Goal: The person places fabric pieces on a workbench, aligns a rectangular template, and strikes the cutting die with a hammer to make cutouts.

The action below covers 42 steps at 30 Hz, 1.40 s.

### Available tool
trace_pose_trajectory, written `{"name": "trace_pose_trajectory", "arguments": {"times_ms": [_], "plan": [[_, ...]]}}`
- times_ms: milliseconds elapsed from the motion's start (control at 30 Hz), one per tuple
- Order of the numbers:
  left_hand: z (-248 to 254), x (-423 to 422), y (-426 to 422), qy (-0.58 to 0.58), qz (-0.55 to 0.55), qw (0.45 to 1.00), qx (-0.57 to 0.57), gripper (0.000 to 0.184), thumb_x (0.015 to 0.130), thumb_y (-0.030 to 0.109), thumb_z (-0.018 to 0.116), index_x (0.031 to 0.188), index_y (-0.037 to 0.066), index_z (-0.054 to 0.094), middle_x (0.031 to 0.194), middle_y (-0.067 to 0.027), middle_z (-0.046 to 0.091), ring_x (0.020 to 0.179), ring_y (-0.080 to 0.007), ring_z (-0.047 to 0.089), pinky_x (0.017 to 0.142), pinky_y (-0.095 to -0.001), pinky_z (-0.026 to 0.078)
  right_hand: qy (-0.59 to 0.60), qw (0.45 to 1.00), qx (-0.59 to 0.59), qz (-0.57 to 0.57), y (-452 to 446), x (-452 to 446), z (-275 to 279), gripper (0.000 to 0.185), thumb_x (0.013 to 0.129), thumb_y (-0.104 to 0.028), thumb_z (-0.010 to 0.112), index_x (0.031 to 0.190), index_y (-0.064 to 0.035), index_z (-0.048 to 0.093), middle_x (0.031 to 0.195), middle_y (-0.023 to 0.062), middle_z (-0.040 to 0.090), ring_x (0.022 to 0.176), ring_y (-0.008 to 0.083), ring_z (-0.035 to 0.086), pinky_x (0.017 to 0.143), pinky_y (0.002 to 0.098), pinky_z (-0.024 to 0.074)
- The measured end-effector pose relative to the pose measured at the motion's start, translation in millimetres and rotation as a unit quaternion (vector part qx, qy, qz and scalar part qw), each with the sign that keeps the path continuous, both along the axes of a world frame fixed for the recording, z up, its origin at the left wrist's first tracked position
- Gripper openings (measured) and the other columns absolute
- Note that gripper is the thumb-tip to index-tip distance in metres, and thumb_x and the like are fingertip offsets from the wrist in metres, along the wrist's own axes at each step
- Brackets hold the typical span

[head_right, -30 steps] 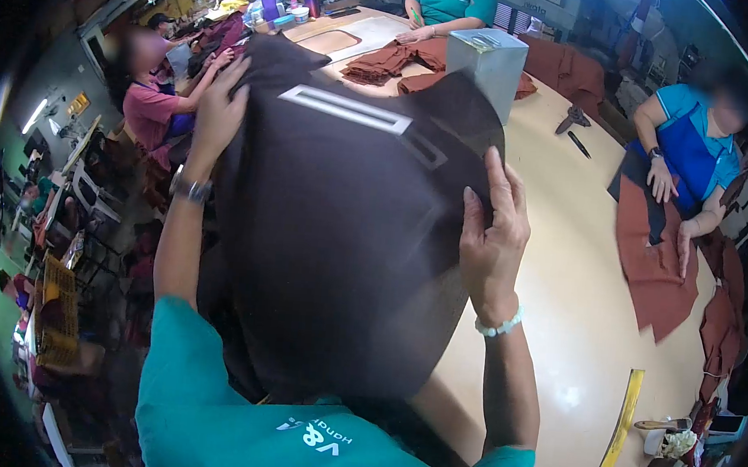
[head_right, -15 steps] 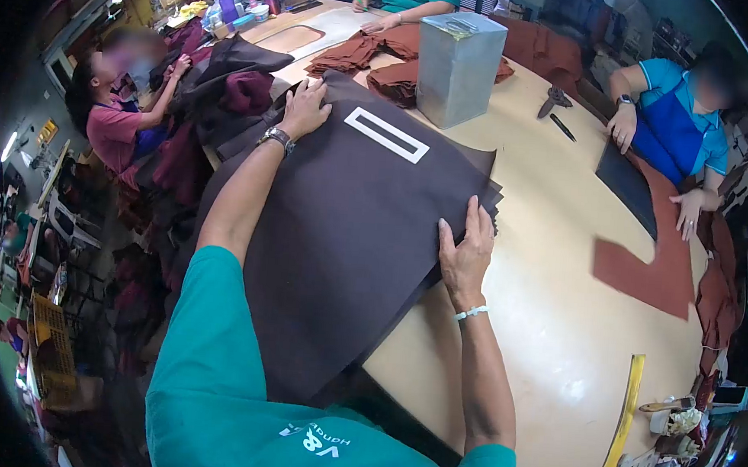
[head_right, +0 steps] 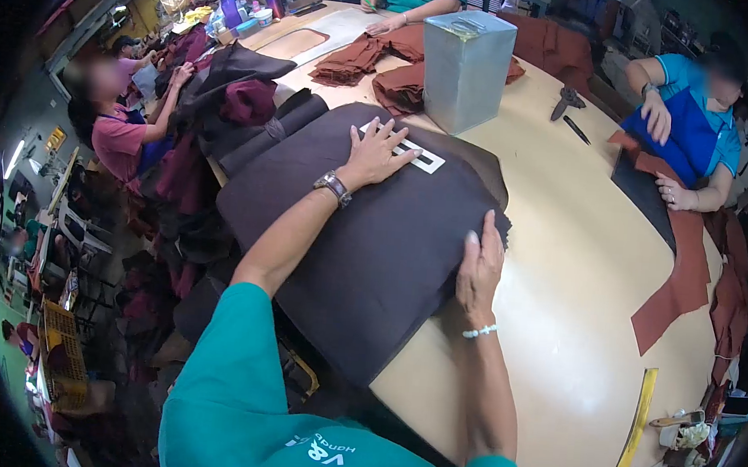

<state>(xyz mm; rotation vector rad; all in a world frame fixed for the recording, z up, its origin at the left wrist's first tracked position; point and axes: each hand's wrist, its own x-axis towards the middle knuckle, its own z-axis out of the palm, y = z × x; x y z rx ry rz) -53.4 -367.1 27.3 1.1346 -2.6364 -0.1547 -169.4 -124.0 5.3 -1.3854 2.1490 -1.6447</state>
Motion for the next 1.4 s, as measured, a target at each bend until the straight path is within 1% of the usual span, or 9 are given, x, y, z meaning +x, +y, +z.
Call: {"name": "trace_pose_trajectory", "arguments": {"times_ms": [100,400,533,633,733,767,900,1200,1400], "plan": [[0.9,-1.8,-2.8,0.013,-0.002,1.000,0.007,0.073,0.083,0.064,0.040,0.131,0.010,0.047,0.142,-0.0168,0.031,0.134,-0.0388,0.018,0.101,-0.0689,0.008,-0.150,0.984,-0.004,0.092,13.3,-8.6,-3.8,0.069,0.076,-0.006,0.044,0.142,-0.0048,0.024,0.131,0.0212,0.045,0.119,0.0320,0.044,0.102,0.0336,0.0305],[1.0,-21.6,18.5,0.014,0.005,1.000,-0.009,0.067,0.085,0.056,0.045,0.132,0.009,0.043,0.143,-0.0179,0.029,0.134,-0.0381,0.020,0.101,-0.0672,0.012,0.088,0.992,0.077,0.056,-7.7,-0.9,0.6,0.088,0.073,-0.036,0.066,0.143,-0.0090,0.021,0.137,0.0143,0.042,0.128,0.0271,0.038,0.104,0.0601,0.0097],[-10.9,-23.9,17.8,0.080,0.023,0.995,-0.063,0.061,0.084,0.055,0.046,0.122,0.009,0.054,0.137,-0.0153,0.040,0.132,-0.0357,0.028,0.101,-0.0668,0.012,0.104,0.991,0.085,-0.027,-25.2,-1.3,-18.5,0.071,0.078,-0.017,0.060,0.141,-0.0128,0.027,0.132,0.0101,0.048,0.122,0.0254,0.045,0.105,0.0621,0.0045],[-6.7,-18.4,23.4,0.120,0.012,0.992,-0.040,0.060,0.082,0.053,0.049,0.116,0.004,0.058,0.133,-0.0170,0.043,0.131,-0.0368,0.028,0.102,-0.0660,0.010,0.096,0.993,0.064,-0.032,-10.9,6.1,-2.5,0.068,0.077,-0.011,0.063,0.138,-0.0118,0.034,0.120,0.0106,0.055,0.112,0.0241,0.053,0.103,0.0561,0.0224],[-11.6,-16.5,24.2,0.127,0.015,0.991,-0.051,0.060,0.083,0.055,0.050,0.118,0.007,0.057,0.132,-0.0172,0.044,0.130,-0.0376,0.028,0.101,-0.0665,0.011,-0.076,0.997,-0.017,-0.017,15.2,-10.4,-5.4,0.068,0.073,-0.003,0.066,0.135,-0.0096,0.039,0.105,0.0087,0.060,0.094,0.0188,0.059,0.091,0.0415,0.0424],[-13.4,-16.2,23.9,0.135,0.013,0.989,-0.059,0.059,0.083,0.055,0.050,0.117,0.007,0.057,0.131,-0.0161,0.045,0.130,-0.0371,0.029,0.101,-0.0665,0.011,-0.108,0.994,-0.032,-0.014,28.7,-20.2,-9.4,0.065,0.076,0.007,0.063,0.135,-0.0056,0.038,0.093,0.0034,0.056,0.084,0.0098,0.056,0.076,0.0253,0.0484],[-6.4,-15.8,26.9,0.112,0.011,0.992,-0.052,0.064,0.081,0.060,0.049,0.118,0.008,0.057,0.131,-0.0122,0.046,0.129,-0.0347,0.031,0.100,-0.0677,0.012,-0.101,0.990,-0.051,-0.087,89.5,-58.8,-1.3,0.037,0.077,0.003,0.065,0.113,0.0010,0.059,0.092,0.0028,0.058,0.081,0.0092,0.055,0.075,0.0212,0.0465],[-10.7,-13.6,28.2,0.150,-0.015,0.985,-0.081,0.069,0.076,0.062,0.054,0.115,0.006,0.060,0.125,-0.0123,0.051,0.128,-0.0339,0.033,0.100,-0.0678,0.011,-0.179,0.963,-0.203,0.000,46.6,0.3,95.0,0.020,0.079,-0.002,0.065,0.099,0.0000,0.061,0.087,0.0033,0.061,0.075,0.0078,0.056,0.066,0.0193,0.0458],[-10.7,-11.4,27.6,0.112,-0.021,0.989,-0.094,0.063,0.080,0.059,0.053,0.119,0.010,0.057,0.131,-0.0113,0.048,0.129,-0.0328,0.033,0.101,-0.0654,0.013,-0.136,0.988,-0.080,0.003,-6.6,34.2,49.8,0.020,0.075,-0.004,0.068,0.094,-0.0013,0.063,0.082,0.0033,0.062,0.069,0.0063,0.055,0.062,0.0206,0.0445]]}}
